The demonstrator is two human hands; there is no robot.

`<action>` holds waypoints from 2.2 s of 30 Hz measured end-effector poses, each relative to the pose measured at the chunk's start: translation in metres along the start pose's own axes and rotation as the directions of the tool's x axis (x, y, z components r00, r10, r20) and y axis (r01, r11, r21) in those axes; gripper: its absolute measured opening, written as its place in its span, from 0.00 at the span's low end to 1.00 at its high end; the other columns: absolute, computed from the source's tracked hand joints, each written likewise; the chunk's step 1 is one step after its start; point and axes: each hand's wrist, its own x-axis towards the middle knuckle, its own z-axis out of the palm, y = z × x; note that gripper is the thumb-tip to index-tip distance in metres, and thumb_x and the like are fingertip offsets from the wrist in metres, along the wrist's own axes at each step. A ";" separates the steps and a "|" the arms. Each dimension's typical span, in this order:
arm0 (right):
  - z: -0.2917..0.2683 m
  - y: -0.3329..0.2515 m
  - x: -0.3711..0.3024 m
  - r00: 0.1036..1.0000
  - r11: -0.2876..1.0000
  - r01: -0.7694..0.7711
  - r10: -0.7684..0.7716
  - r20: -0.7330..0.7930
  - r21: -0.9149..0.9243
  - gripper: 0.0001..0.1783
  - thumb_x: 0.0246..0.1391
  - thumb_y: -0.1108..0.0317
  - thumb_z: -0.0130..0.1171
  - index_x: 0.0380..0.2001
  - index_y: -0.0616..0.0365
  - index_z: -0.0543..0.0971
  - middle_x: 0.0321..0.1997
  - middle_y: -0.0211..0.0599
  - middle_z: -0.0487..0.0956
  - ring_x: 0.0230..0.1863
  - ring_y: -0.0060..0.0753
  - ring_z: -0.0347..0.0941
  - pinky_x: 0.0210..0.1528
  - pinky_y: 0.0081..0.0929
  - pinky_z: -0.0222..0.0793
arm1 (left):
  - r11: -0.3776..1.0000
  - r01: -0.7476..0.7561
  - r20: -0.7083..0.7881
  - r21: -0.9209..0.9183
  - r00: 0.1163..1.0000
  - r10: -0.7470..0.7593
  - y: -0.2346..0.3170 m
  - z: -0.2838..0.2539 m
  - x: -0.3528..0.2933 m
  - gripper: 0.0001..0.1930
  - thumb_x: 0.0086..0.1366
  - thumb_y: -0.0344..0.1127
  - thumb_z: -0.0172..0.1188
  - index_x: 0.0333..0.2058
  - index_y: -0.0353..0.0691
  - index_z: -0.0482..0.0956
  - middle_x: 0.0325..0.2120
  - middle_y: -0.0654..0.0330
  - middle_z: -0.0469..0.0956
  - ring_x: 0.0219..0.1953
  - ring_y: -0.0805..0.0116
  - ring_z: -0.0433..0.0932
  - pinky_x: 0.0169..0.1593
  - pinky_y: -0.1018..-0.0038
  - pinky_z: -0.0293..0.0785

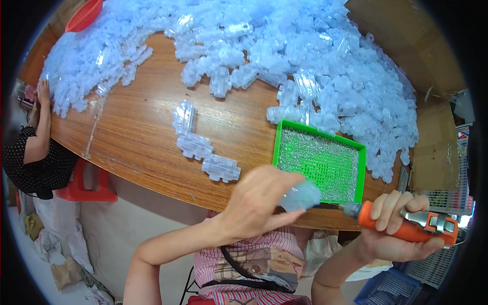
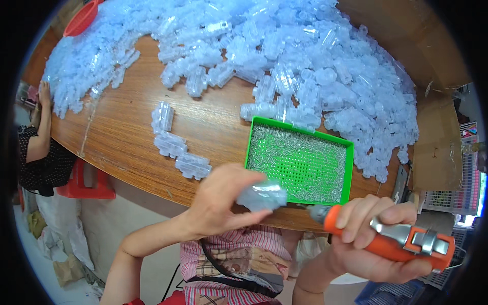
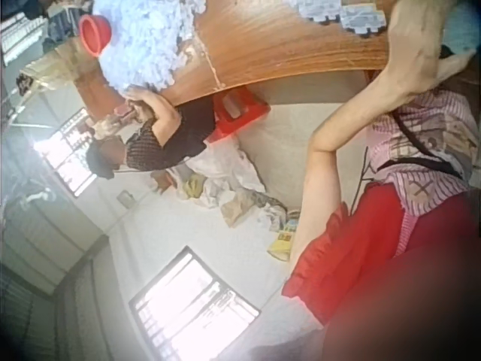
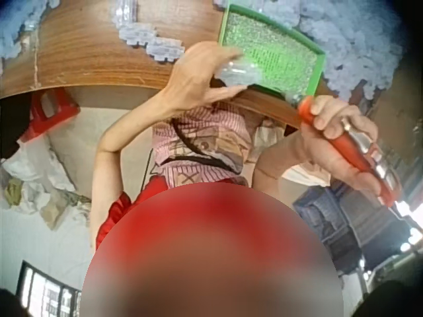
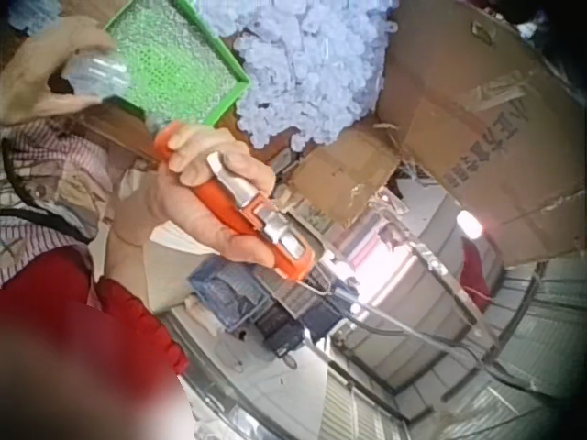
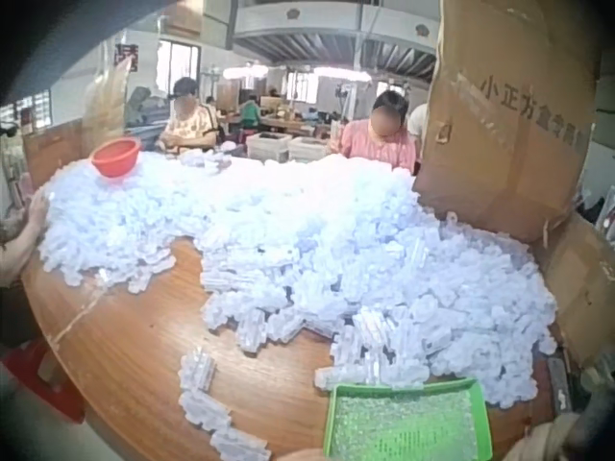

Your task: The person assembles plastic components by picking up a screw from a tray with a power screwdriver and driving it into a clear plastic housing. They repeat this process, placing the finished parts on the table and picking up new housings to continue.

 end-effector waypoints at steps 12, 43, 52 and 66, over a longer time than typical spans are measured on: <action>-0.026 0.016 -0.010 0.971 0.993 -0.041 0.012 -0.240 -0.115 0.47 0.45 0.19 0.43 0.31 0.62 0.70 0.12 0.30 0.66 0.14 0.26 0.65 0.18 0.26 0.62 | 0.736 0.092 0.234 0.671 0.915 -0.328 -0.032 -0.062 0.023 0.27 0.48 0.37 0.71 0.46 0.36 0.71 0.46 0.51 0.70 0.59 0.41 0.60 0.61 0.45 0.53; -0.039 0.036 -0.013 0.976 0.995 -0.069 0.052 -0.214 -0.075 0.47 0.44 0.20 0.45 0.33 0.61 0.70 0.14 0.31 0.67 0.16 0.30 0.66 0.25 0.28 0.63 | 0.524 0.788 0.400 -0.325 0.616 -0.678 -0.025 -0.058 0.052 0.28 0.60 0.31 0.65 0.56 0.37 0.64 0.28 0.63 0.76 0.28 0.77 0.77 0.32 0.80 0.77; -0.039 0.078 -0.011 0.988 0.995 -0.097 0.097 -0.119 0.005 0.49 0.43 0.18 0.44 0.35 0.63 0.72 0.15 0.33 0.68 0.16 0.30 0.66 0.24 0.30 0.63 | 0.799 0.599 0.528 -0.055 0.697 -0.486 0.028 -0.025 -0.032 0.23 0.63 0.36 0.61 0.55 0.39 0.68 0.39 0.51 0.74 0.35 0.54 0.78 0.38 0.67 0.76; -0.044 0.085 -0.012 0.984 0.987 -0.159 0.159 -0.084 0.012 0.49 0.43 0.18 0.45 0.34 0.63 0.73 0.15 0.33 0.69 0.17 0.30 0.67 0.24 0.30 0.63 | 0.920 0.223 0.441 0.323 0.824 -0.355 0.021 -0.016 -0.038 0.31 0.49 0.45 0.70 0.50 0.39 0.72 0.39 0.54 0.70 0.42 0.54 0.70 0.43 0.63 0.70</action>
